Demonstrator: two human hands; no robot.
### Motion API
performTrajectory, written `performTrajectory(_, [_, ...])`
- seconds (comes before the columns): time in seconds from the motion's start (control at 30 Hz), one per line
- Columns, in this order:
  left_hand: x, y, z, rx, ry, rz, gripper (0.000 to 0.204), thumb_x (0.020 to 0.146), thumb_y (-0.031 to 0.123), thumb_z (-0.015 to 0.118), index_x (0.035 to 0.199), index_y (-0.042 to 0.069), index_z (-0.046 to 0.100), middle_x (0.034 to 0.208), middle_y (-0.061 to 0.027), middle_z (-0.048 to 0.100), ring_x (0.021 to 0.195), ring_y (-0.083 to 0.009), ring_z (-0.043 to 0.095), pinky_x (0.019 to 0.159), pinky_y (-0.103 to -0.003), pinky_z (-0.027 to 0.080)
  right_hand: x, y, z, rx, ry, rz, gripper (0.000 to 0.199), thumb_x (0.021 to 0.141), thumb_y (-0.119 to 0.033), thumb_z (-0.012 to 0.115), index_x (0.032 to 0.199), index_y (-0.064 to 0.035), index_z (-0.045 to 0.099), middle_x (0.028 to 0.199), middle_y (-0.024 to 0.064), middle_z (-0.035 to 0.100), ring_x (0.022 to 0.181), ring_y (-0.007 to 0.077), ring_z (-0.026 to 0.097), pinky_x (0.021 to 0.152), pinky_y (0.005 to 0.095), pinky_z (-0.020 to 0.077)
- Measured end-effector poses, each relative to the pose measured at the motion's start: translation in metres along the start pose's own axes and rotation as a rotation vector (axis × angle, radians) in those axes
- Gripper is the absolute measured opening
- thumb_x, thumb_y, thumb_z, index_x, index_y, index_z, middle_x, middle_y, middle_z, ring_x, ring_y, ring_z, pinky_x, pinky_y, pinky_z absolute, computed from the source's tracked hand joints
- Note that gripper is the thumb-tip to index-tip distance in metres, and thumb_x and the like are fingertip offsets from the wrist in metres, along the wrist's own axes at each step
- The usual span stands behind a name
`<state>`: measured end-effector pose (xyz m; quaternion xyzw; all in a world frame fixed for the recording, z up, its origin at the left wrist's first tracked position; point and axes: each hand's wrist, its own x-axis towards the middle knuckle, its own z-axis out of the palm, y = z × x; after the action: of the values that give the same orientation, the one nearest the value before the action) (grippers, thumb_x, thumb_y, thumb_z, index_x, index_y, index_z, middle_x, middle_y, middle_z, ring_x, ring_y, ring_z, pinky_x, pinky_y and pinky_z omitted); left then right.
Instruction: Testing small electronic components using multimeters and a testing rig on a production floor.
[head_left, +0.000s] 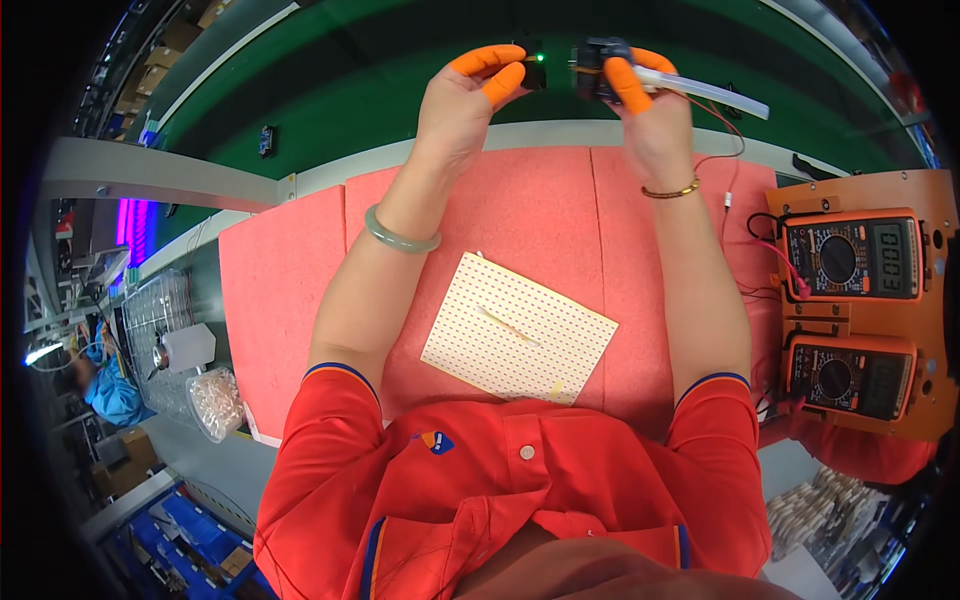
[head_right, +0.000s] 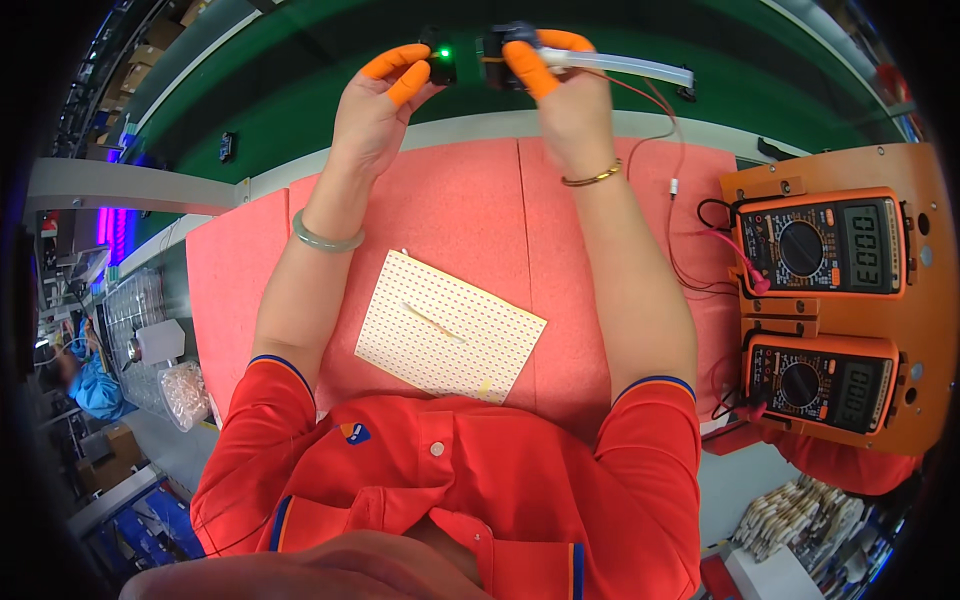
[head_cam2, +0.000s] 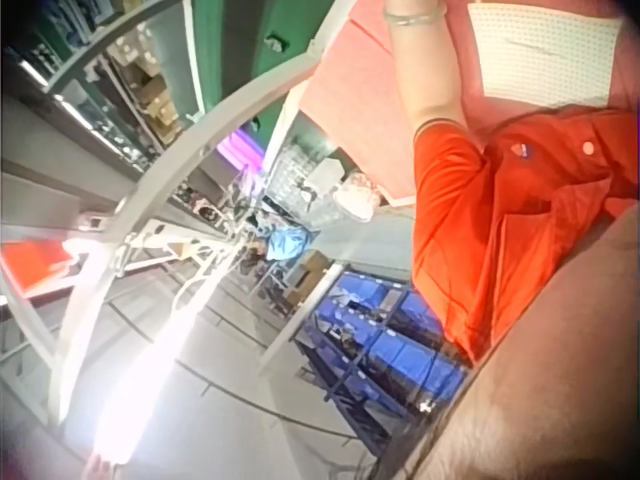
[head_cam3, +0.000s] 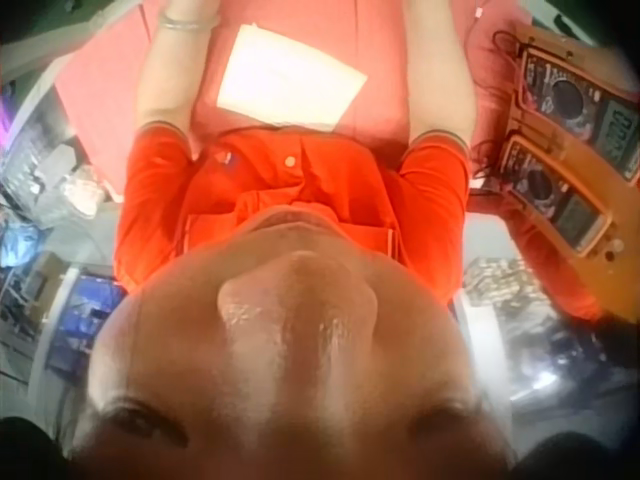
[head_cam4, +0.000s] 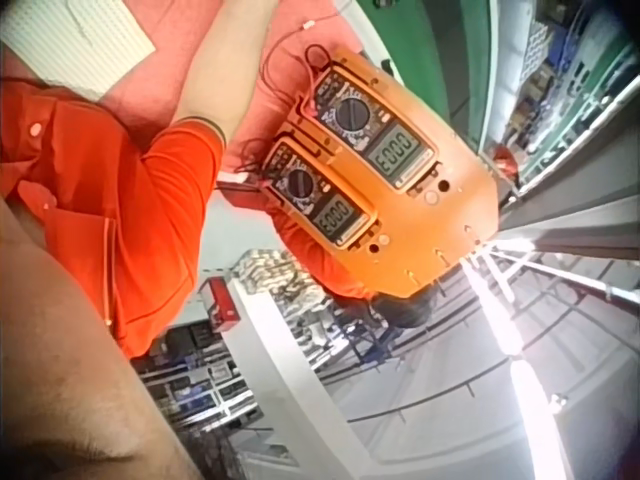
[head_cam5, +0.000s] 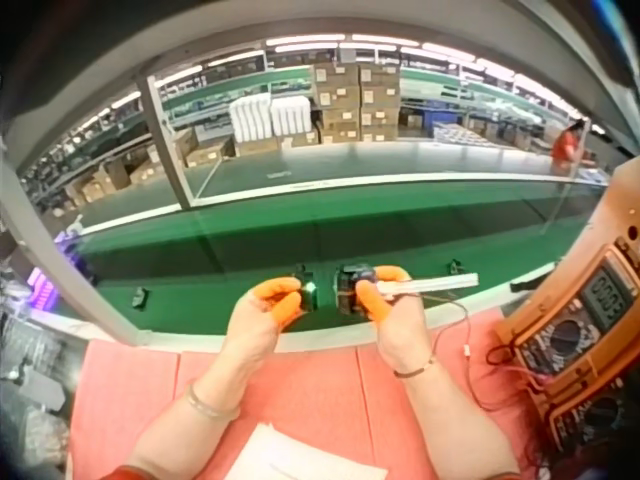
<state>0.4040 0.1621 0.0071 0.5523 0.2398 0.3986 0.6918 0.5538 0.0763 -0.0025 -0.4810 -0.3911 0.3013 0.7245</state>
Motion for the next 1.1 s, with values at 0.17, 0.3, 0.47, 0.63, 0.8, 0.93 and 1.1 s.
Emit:
performTrajectory(0.17, [-0.006,0.016,0.005,-0.214,-0.180,0.092,0.030,0.082,0.003,0.045,0.112,0.000,0.040,0.105,-0.0167,0.050,0.092,-0.0235,0.054,0.081,-0.032,0.046,0.006,0.007,-0.012,0.303,0.032,0.092,0.023,0.080,-0.011,0.054,0.100,-0.0034,0.047,0.093,0.0077,0.053,0.079,0.0160,0.053,0.070,0.0300,0.0459])
performTrajectory(0.3, [-0.011,0.020,0.010,-0.250,-0.279,0.065,0.032,0.083,0.004,0.042,0.114,0.001,0.035,0.109,-0.0199,0.047,0.094,-0.0270,0.053,0.080,-0.032,0.047,0.007,0.011,-0.018,0.345,0.045,0.132,0.023,0.081,-0.012,0.052,0.101,-0.0031,0.046,0.093,0.0085,0.053,0.082,0.0186,0.053,0.072,0.0321,0.0463])
performTrajectory(0.47, [-0.011,0.018,0.009,-0.511,-0.311,-0.024,0.031,0.084,0.007,0.043,0.113,0.001,0.037,0.109,-0.0194,0.046,0.098,-0.0270,0.051,0.081,-0.032,0.047,0.010,0.016,-0.024,0.427,0.083,0.197,0.023,0.081,-0.013,0.052,0.101,-0.0021,0.046,0.092,0.0091,0.052,0.083,0.0202,0.053,0.072,0.0329,0.0465])
performTrajectory(0.63, [-0.002,0.010,0.003,-0.759,-0.187,-0.200,0.033,0.083,0.008,0.045,0.114,0.001,0.037,0.108,-0.0193,0.046,0.099,-0.0269,0.049,0.082,-0.032,0.047,0.013,0.017,-0.024,0.422,0.127,0.212,0.023,0.082,-0.014,0.051,0.100,-0.0006,0.046,0.092,0.0097,0.052,0.083,0.0210,0.053,0.072,0.0333,0.0465])
performTrajectory(0.8, [0.020,-0.011,-0.001,-0.229,-0.040,-0.196,0.033,0.080,0.011,0.050,0.110,-0.001,0.043,0.103,-0.0169,0.051,0.094,-0.0237,0.052,0.078,-0.029,0.047,0.015,0.020,-0.022,0.372,0.124,0.187,0.022,0.083,-0.013,0.048,0.099,0.0022,0.046,0.095,0.0118,0.052,0.085,0.0224,0.053,0.075,0.0345,0.0463])
performTrajectory(0.93, [0.043,-0.036,-0.005,0.898,0.077,-0.049,0.031,0.074,0.018,0.058,0.101,0.003,0.053,0.094,-0.0139,0.056,0.088,-0.0241,0.053,0.075,-0.030,0.044,0.010,0.019,-0.018,0.299,0.107,0.193,0.022,0.083,-0.010,0.047,0.100,0.0042,0.046,0.097,0.0126,0.051,0.086,0.0233,0.053,0.076,0.0358,0.0461])
performTrajectory(1.1, [0.042,0.003,-0.055,1.746,0.306,0.397,0.035,0.070,0.035,0.059,0.097,0.013,0.058,0.101,-0.0116,0.054,0.090,-0.0292,0.051,0.077,-0.038,0.042,0.007,0.021,-0.026,0.255,0.189,0.172,0.024,0.083,-0.010,0.048,0.101,0.0047,0.045,0.096,0.0123,0.052,0.084,0.0219,0.053,0.075,0.0353,0.0464])
